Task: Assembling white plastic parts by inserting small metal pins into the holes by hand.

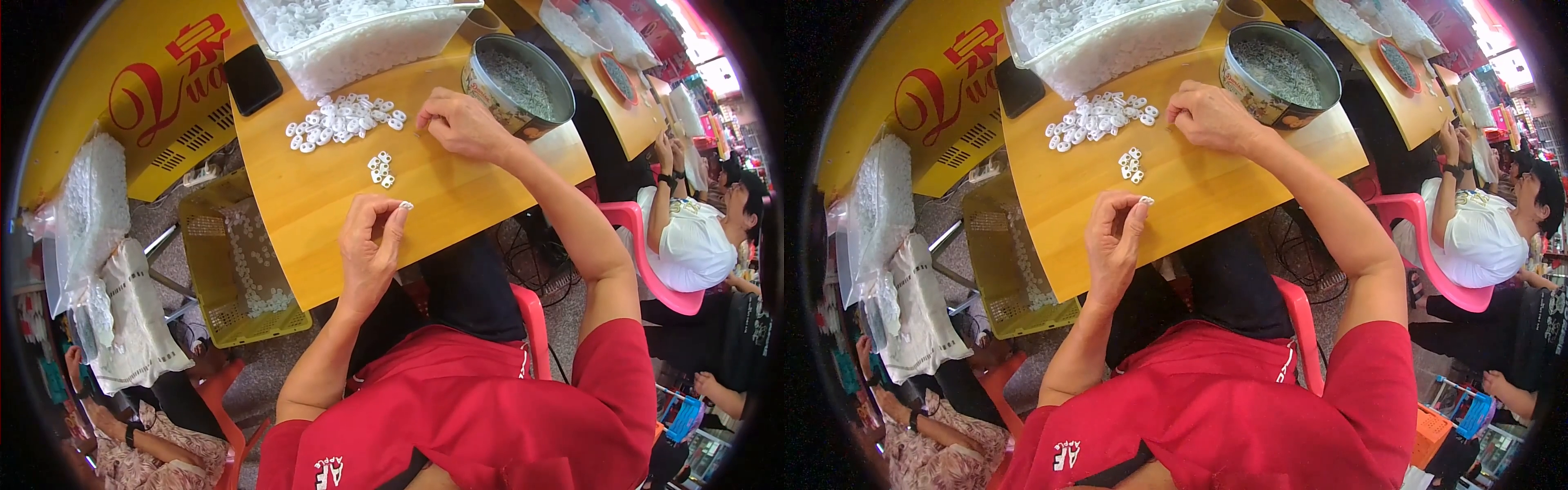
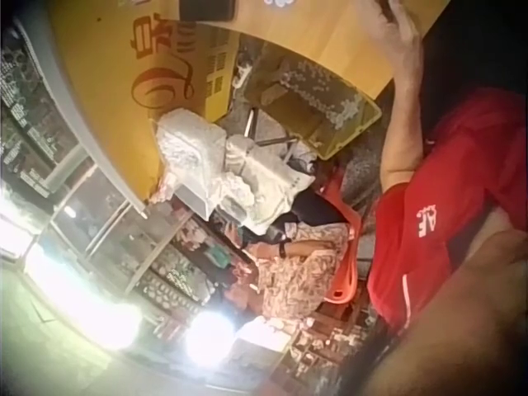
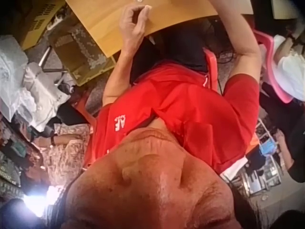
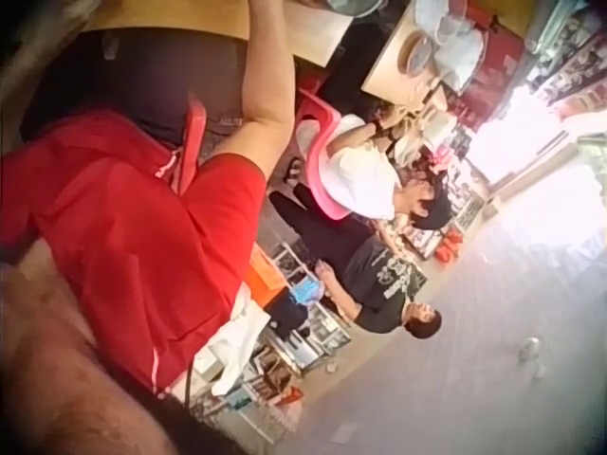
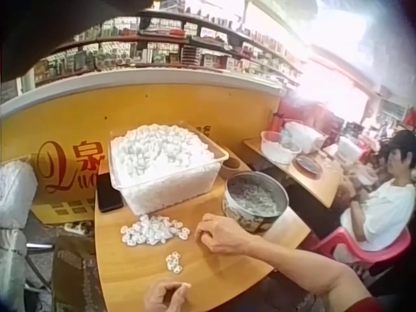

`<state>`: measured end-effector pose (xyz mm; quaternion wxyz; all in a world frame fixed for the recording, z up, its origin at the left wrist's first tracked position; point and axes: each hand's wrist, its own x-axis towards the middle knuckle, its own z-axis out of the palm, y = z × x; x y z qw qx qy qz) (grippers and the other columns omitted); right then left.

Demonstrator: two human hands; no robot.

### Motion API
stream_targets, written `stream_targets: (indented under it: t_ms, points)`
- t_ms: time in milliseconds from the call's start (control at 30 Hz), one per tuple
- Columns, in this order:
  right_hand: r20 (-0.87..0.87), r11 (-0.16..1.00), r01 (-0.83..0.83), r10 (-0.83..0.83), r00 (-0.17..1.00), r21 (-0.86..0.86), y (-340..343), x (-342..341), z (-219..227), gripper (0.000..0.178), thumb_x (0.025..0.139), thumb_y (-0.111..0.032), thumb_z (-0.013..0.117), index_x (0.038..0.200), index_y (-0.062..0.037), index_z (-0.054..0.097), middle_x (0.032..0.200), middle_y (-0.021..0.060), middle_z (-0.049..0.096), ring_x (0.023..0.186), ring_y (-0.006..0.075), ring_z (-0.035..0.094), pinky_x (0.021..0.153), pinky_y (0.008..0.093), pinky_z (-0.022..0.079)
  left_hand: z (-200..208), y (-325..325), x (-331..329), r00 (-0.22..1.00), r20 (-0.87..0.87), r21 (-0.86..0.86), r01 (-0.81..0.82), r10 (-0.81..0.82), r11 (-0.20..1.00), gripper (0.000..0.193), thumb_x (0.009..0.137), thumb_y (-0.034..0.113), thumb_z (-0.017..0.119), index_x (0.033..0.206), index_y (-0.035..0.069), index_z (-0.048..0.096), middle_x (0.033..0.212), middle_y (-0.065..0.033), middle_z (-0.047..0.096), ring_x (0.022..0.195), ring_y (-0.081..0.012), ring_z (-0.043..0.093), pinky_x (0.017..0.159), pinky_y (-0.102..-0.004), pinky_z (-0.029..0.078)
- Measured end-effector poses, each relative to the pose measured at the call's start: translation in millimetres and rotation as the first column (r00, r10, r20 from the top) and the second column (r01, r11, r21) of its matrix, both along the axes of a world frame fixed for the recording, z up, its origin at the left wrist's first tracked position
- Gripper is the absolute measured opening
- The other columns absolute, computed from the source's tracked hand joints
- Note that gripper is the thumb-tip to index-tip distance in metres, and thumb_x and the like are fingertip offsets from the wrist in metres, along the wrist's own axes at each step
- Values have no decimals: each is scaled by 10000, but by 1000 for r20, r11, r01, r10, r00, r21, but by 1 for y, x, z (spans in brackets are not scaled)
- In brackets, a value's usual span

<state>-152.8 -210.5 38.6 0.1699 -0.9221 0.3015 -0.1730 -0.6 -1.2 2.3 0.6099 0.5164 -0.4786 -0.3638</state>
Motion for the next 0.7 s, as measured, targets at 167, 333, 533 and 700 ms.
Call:
stream_targets:
  t_ms: [167, 333, 533, 700]
  points:
    - [-39, 999, -2, 0, 999, -37, 5, 4, 1, 162, 878, -120, 555, 926, -45, 691, 921, 126, 618, 845, 323, 626, 778, 391, 497, 0, 0, 0, 999, -5, -12, -49, 49, 999, 67, 922, 35, 651, 932, -20, 614, 885, -69, 552, 750, -135, 545, 669, -251, 459]
    - [46, 999, 2, 0, 999, -39, 3, -1, 0, 142, 877, -96, 575, 970, -39, 666, 925, 138, 638, 858, 313, 639, 768, 404, 510, 1, -2, -2, 998, 26, -49, -51, 52, 998, 63, 916, 29, 654, 934, -18, 616, 883, -72, 555, 750, -138, 543, 667, -250, 455]
    - [62, 994, 15, -22, 998, 109, 3, 0, 7, 163, 854, -35, 619, 1012, 6, 623, 920, 140, 641, 810, 258, 637, 722, 354, 514, -1, -2, -1, 998, -26, -40, -49, 48, 998, 61, 912, 23, 654, 943, -15, 616, 883, -74, 558, 747, -141, 537, 663, -250, 449]
    - [42, 998, -56, 56, 998, 3, 2, -2, 0, 151, 864, -43, 612, 1008, -5, 632, 917, 143, 634, 807, 272, 640, 715, 361, 512, -1, -2, -1, 999, -8, -40, -45, 45, 998, 58, 913, 21, 652, 943, -13, 616, 884, -72, 557, 745, -139, 536, 662, -249, 449]
